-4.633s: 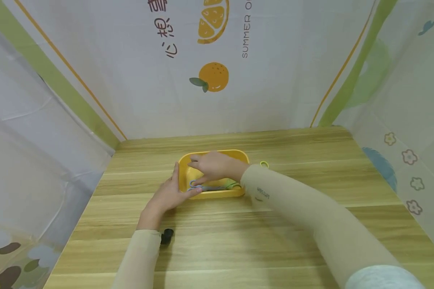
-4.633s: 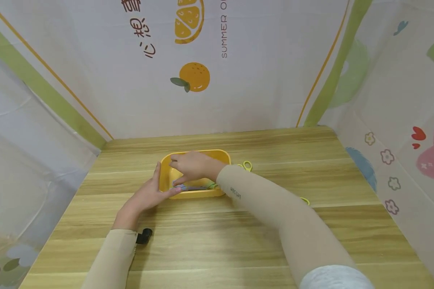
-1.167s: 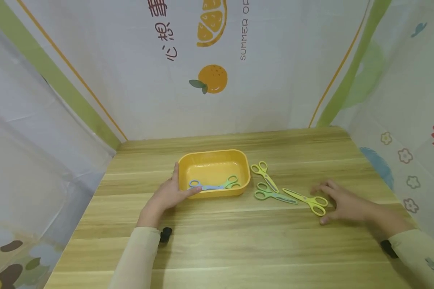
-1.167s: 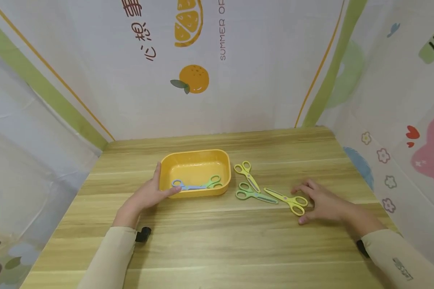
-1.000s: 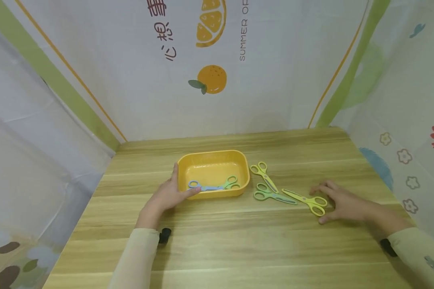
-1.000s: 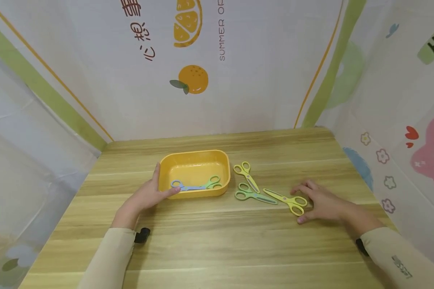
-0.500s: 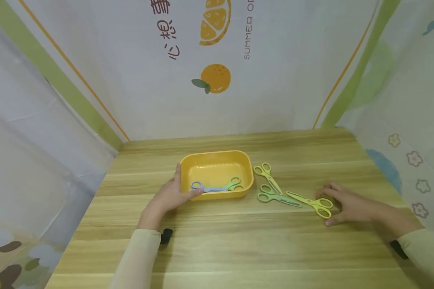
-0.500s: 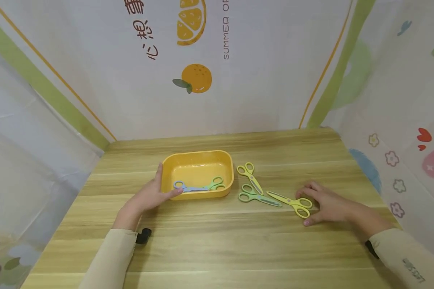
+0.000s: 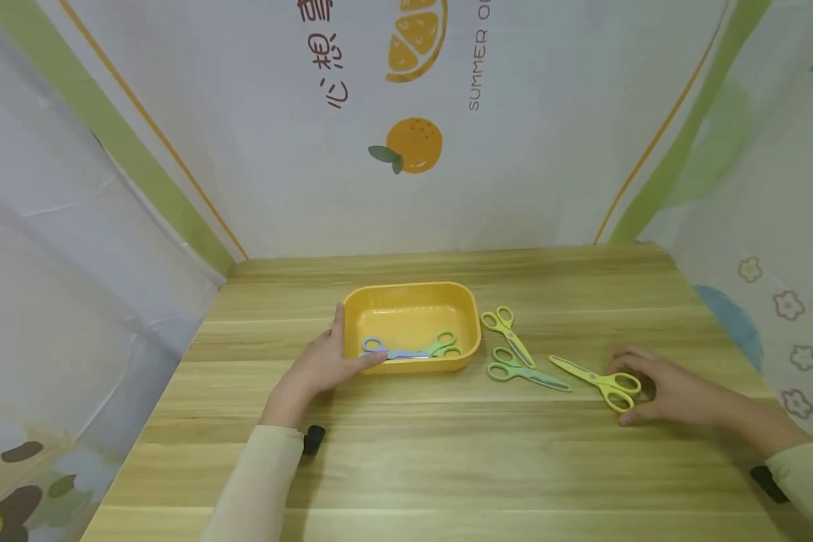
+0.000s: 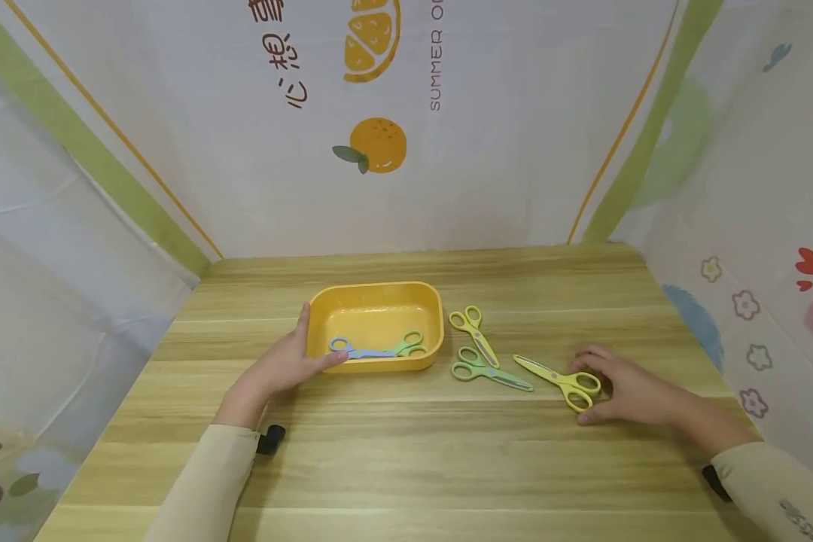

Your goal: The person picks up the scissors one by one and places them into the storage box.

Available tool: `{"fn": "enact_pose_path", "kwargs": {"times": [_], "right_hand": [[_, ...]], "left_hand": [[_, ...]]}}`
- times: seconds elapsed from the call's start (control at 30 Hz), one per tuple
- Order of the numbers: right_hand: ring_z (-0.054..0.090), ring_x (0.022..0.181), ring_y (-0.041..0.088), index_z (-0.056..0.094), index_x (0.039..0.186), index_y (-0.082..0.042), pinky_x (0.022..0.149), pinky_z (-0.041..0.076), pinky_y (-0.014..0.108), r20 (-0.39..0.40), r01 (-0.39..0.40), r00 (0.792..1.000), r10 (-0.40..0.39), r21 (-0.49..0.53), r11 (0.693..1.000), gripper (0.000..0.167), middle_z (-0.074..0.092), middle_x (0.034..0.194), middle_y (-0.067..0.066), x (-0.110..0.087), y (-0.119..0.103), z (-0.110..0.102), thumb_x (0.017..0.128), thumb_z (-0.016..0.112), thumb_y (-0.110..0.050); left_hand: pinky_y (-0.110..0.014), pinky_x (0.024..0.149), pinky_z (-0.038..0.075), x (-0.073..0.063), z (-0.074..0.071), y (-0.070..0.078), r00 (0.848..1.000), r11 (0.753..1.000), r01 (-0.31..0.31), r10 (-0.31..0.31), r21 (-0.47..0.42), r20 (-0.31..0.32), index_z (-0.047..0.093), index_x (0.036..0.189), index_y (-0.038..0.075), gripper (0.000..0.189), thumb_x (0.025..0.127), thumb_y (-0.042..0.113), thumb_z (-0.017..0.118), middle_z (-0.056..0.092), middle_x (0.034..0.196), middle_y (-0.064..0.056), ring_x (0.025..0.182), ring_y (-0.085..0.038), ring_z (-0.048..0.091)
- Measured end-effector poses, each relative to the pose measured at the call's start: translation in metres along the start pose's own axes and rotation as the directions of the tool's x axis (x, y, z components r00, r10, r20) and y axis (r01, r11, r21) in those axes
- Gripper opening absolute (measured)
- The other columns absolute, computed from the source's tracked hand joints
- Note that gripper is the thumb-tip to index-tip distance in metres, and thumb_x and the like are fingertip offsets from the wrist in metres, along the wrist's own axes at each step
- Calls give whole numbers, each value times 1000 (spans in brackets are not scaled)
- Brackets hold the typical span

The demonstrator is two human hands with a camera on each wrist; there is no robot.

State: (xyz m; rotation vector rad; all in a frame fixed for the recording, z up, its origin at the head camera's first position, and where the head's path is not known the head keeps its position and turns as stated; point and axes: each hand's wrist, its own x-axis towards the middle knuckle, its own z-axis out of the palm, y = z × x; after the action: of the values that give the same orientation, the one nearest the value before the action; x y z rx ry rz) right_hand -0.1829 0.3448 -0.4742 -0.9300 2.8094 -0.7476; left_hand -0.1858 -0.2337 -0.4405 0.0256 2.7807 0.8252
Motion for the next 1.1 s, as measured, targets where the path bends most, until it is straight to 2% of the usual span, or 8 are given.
{"fn": "enact_pose_path", "kwargs": {"times": [0.07, 0.27, 0.33, 0.47, 0.67, 0.9, 1.1], "right_hand": [[57, 122, 17, 68, 124, -25, 93, 49, 18, -10, -20, 1000, 20, -25, 999, 64, 58, 140, 8, 3, -3, -3, 72, 98, -47], [53, 103, 10, 66, 129, -20, 80, 48, 23, -24, -49, 999, 49, -7, 999, 67, 56, 142, 9, 15, -16, -15, 76, 96, -47], [52, 99, 7, 65, 130, -18, 77, 47, 23, -29, -41, 999, 41, 2, 999, 67, 56, 140, 7, 19, -20, -18, 76, 96, -44], [46, 92, 3, 65, 130, -15, 72, 44, 23, -72, 1, 997, 0, 10, 1000, 68, 55, 127, -5, 28, -30, -22, 74, 98, -37], [49, 94, 7, 66, 132, -13, 77, 48, 24, -110, 38, 993, -35, 30, 999, 66, 56, 137, 2, 48, -46, -29, 76, 98, -31], [49, 92, 5, 67, 128, -17, 82, 47, 24, -133, 89, 988, -77, 88, 992, 60, 56, 127, -8, 77, -69, -34, 77, 98, -26], [51, 91, 7, 68, 128, -18, 81, 47, 29, -134, 172, 978, -157, 105, 979, 62, 59, 126, -3, 106, -87, -33, 75, 99, -28]], "left_hand": [[-63, 126, 33, 1, 0, 0, 1000, 1000, 7, -7, 6, 3, -19, 170, 14, 144, 80, 93, 62, 31, 173, -25, 156, -48, 38], [-64, 127, 31, 2, -1, -2, 1000, 1000, 14, -14, 8, 5, -19, 169, 15, 144, 79, 94, 61, 31, 173, -25, 157, -48, 37], [-63, 127, 32, 2, -1, -3, 1000, 1000, 11, -11, 9, 6, -19, 170, 15, 145, 79, 94, 61, 31, 172, -26, 157, -48, 38], [-62, 125, 36, 1, -2, -2, 1000, 1000, 1, -1, 7, 7, -19, 169, 14, 145, 79, 93, 62, 31, 172, -26, 156, -47, 39], [-61, 124, 38, 2, -2, -2, 1000, 1000, -10, 10, -1, 1, -19, 169, 15, 146, 78, 94, 63, 33, 172, -25, 155, -45, 42], [-61, 126, 35, 1, 1, 0, 1000, 1000, 6, -6, -6, 14, -19, 170, 17, 145, 79, 92, 65, 29, 174, -22, 158, -45, 38], [-61, 125, 37, 2, 1, 0, 1000, 1000, -1, 1, 7, 0, -19, 170, 16, 146, 78, 93, 63, 32, 173, -22, 155, -47, 40]]}}
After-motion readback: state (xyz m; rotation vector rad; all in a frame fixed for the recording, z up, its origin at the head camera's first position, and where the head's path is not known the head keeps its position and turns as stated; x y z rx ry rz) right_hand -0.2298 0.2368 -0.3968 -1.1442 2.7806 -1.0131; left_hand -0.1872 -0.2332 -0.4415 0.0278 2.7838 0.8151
